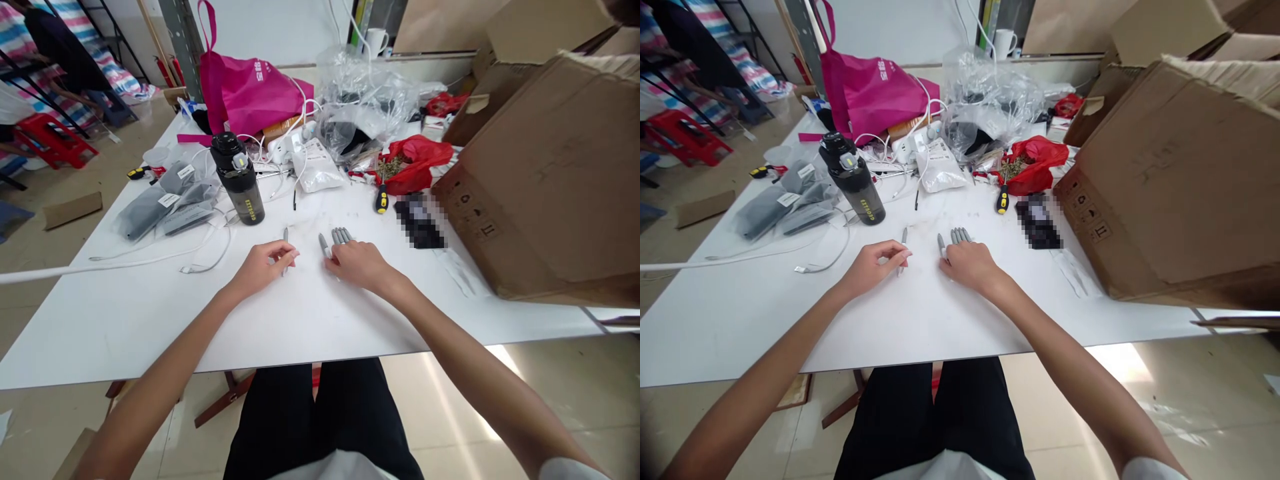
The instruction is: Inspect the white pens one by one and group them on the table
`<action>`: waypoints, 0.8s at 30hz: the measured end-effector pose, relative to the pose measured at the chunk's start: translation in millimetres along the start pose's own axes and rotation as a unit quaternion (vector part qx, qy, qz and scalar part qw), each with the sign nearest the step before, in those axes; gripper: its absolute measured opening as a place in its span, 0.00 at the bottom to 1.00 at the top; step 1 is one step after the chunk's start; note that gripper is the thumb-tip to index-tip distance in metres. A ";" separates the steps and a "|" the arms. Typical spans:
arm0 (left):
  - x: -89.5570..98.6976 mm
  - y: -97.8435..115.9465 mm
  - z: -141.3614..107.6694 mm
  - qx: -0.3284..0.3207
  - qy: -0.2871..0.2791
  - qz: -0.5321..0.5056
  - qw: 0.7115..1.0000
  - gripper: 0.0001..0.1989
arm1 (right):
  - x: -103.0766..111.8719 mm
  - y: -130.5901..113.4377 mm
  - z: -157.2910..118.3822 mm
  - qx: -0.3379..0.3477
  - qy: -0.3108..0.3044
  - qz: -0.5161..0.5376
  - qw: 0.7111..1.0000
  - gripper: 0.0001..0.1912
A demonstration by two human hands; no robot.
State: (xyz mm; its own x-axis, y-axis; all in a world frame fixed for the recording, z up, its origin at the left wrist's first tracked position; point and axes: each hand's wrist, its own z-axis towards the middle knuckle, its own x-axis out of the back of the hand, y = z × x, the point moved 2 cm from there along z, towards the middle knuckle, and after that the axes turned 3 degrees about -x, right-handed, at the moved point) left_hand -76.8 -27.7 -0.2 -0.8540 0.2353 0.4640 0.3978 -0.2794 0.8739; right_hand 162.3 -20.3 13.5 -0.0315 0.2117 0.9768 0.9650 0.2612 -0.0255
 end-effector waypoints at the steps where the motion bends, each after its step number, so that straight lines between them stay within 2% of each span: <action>1: -2.2 -2.4 4.8 -0.005 0.010 -0.016 1.000 0.16 | 3.9 -0.9 -2.1 0.008 0.025 0.002 1.000 0.17; 6: -10.8 -9.5 27.5 -0.011 0.085 -0.161 0.983 0.22 | 18.1 -6.3 -3.1 0.057 0.147 0.075 0.985 0.12; 8: -13.9 -8.8 34.1 -0.009 0.093 -0.268 0.959 0.24 | 17.6 -10.6 5.0 0.106 0.164 0.152 0.969 0.10; 10: -15.7 -7.6 37.5 -0.008 0.085 -0.373 0.924 0.24 | 11.4 -16.6 17.7 0.170 0.137 0.264 0.940 0.09; 12: -14.9 -8.2 37.2 -0.004 0.084 -0.436 0.896 0.23 | -0.2 -23.8 31.5 0.215 0.067 0.404 0.887 0.10; 16: -10.6 -14.9 31.5 0.026 0.090 -0.468 0.879 0.21 | -28.7 -37.7 47.1 0.209 -0.080 0.647 0.729 0.22; 18: -10.3 -18.0 29.8 0.031 0.087 -0.474 0.876 0.21 | -39.1 -42.9 45.4 0.193 -0.153 0.715 0.655 0.26; 20: -11.7 -21.2 29.7 0.031 0.099 -0.472 0.875 0.20 | -44.5 -45.2 41.0 0.181 -0.198 0.746 0.609 0.27; 21: -12.7 -23.0 30.1 0.034 0.112 -0.464 0.878 0.20 | -45.7 -45.3 39.0 0.178 -0.203 0.750 0.604 0.27; 22: -13.6 -24.9 30.6 0.039 0.132 -0.449 0.883 0.20 | -46.3 -44.9 37.6 0.176 -0.197 0.746 0.611 0.27; 24: -14.2 -28.3 30.9 0.047 0.187 -0.411 0.891 0.22 | -47.0 -43.3 37.2 0.175 -0.164 0.725 0.646 0.28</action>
State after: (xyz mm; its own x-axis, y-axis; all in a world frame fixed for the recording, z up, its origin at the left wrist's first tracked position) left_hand -65.5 5.7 -27.1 -0.9151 -0.0082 -0.4031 -0.4016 -0.0721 0.9130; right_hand 112.3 -6.6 -39.2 0.7298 0.6458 -0.2244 -0.0741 -0.2516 -0.9650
